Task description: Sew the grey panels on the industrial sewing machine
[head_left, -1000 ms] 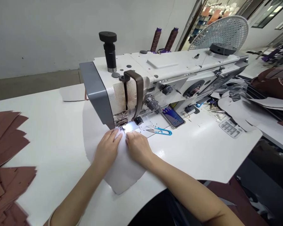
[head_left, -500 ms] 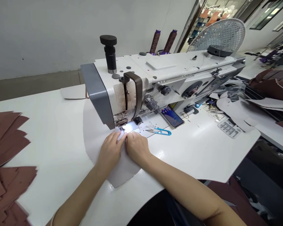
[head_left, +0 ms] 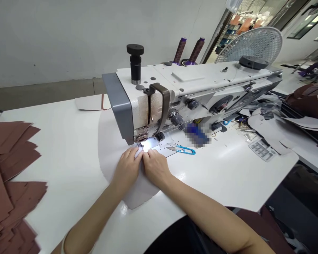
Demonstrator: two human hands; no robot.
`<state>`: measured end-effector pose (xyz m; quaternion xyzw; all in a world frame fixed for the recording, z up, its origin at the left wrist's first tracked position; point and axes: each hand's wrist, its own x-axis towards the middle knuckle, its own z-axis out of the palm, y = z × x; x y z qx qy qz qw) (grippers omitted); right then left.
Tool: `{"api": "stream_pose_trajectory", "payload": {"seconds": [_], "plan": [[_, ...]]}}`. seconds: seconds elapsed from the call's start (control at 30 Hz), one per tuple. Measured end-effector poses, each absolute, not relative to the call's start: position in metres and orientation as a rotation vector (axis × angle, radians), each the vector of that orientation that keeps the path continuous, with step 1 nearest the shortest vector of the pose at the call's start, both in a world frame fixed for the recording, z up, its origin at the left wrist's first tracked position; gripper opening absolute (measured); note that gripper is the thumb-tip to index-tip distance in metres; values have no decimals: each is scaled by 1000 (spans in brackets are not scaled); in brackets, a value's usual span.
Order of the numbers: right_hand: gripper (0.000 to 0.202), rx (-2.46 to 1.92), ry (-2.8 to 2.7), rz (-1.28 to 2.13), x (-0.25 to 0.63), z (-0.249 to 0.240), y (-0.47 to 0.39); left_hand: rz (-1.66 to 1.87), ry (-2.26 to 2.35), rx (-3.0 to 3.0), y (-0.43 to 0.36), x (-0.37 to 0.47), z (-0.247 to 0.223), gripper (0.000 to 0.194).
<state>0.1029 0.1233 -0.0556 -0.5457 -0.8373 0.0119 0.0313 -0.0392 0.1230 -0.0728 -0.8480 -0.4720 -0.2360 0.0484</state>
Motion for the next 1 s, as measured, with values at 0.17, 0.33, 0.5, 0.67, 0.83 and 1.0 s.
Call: {"api": "stream_pose_trajectory", "payload": {"seconds": [0.17, 0.33, 0.5, 0.67, 0.83, 1.0], "plan": [[18, -1678, -2587, 41, 99, -54, 126, -766, -1457, -2608, 126, -42, -70, 33], [21, -1666, -2592, 59, 95, -53, 127, -750, -1507, -2636, 129, -46, -69, 35], [22, -1638, -2581, 28, 93, -55, 127, -745, -1516, -2621, 133, -50, -73, 38], [23, -1655, -2595, 53, 93, -54, 127, -730, -1513, -2606, 134, -50, -76, 39], [24, -1681, -2603, 71, 94, -52, 128, -696, -1485, -2558, 134, -50, -78, 40], [21, -1661, -2625, 74, 94, -48, 129, -712, -1491, -2545, 132, -49, -79, 40]]}}
